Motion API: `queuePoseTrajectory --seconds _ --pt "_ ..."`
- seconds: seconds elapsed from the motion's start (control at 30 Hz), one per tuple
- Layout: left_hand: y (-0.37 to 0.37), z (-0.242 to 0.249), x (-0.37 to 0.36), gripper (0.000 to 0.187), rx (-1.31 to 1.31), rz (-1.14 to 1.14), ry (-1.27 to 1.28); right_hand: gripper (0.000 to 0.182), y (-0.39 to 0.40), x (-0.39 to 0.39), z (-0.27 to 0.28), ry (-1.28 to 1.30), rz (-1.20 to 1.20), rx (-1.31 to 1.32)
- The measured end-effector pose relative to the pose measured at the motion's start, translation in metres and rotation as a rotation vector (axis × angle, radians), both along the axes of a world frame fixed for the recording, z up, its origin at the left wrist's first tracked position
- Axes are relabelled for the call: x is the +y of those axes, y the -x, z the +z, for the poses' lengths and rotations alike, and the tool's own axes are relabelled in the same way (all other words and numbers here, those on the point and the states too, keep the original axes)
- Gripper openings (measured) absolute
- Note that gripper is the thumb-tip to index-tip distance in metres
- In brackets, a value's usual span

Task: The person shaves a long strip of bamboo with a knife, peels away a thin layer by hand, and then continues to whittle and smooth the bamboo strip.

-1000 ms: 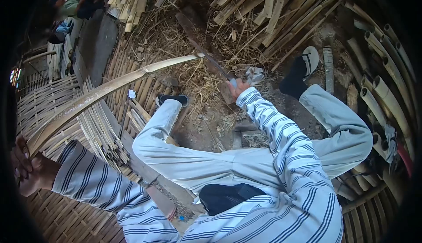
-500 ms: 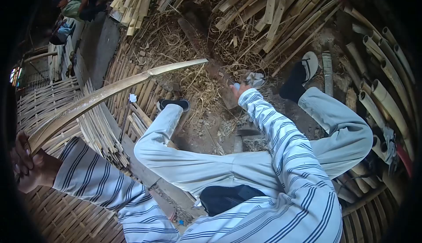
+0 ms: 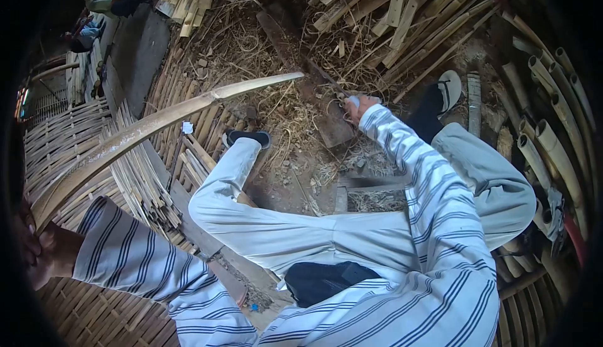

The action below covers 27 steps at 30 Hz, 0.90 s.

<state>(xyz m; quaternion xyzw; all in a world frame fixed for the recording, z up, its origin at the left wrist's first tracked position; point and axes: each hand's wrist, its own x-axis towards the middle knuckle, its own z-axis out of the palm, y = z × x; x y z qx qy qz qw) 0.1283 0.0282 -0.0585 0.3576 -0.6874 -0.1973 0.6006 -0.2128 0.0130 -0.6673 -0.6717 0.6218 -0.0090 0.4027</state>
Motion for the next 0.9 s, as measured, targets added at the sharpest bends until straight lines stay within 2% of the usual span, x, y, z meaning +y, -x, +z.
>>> queuePoseTrajectory --seconds 0.03,0.1,0.2,0.27,0.33,0.4,0.5,0.53,0.7,0.73,0.77,0.83,0.9 --pt "0.0 0.001 -0.001 0.043 -0.032 -0.014 -0.006 0.047 -0.005 0.002 0.045 0.02 -0.065 0.079" --pt "-0.003 0.002 -0.002 0.043 -0.1 -0.04 -0.034 0.05 -0.005 0.007 0.06 0.166 -0.059 -0.115" --pt "-0.017 0.006 -0.004 0.043 -0.13 -0.047 -0.018 0.056 -0.021 0.019 0.091 0.148 -0.216 -0.29" --pt "0.007 -0.007 -0.009 0.043 0.225 0.085 0.102 0.062 -0.031 0.034 0.068 -0.033 -0.164 -0.031" --pt "0.015 -0.014 -0.007 0.042 0.404 0.18 0.2 0.066 -0.036 0.047 0.031 -0.12 -0.113 0.162" --pt "0.013 -0.013 -0.007 0.042 0.385 0.224 0.25 0.069 -0.046 0.06 -0.003 -0.142 -0.075 0.266" --pt "0.049 -0.013 0.0 0.042 0.291 0.516 0.231 0.069 -0.039 0.038 0.053 -0.292 -0.044 0.22" --pt "0.048 -0.011 0.001 0.043 0.258 0.523 0.2 0.06 -0.039 0.034 0.053 -0.239 0.053 0.342" --pt "0.038 -0.013 0.001 0.043 0.325 0.399 0.194 0.037 -0.006 -0.004 0.042 0.171 0.459 0.228" --pt "0.039 -0.015 0.001 0.043 0.347 0.392 0.2 0.041 -0.001 -0.01 0.037 0.261 0.49 0.224" --pt "0.039 -0.017 0.001 0.043 0.378 0.379 0.205 0.046 -0.014 -0.031 0.123 -0.183 0.151 0.28" --pt "0.037 -0.017 0.003 0.043 0.433 0.362 0.223 0.053 0.0 -0.037 0.059 -0.178 0.234 0.164" --pt "0.035 -0.019 0.003 0.044 0.514 0.312 0.255 0.052 -0.008 -0.019 0.112 -0.082 -0.123 0.025"
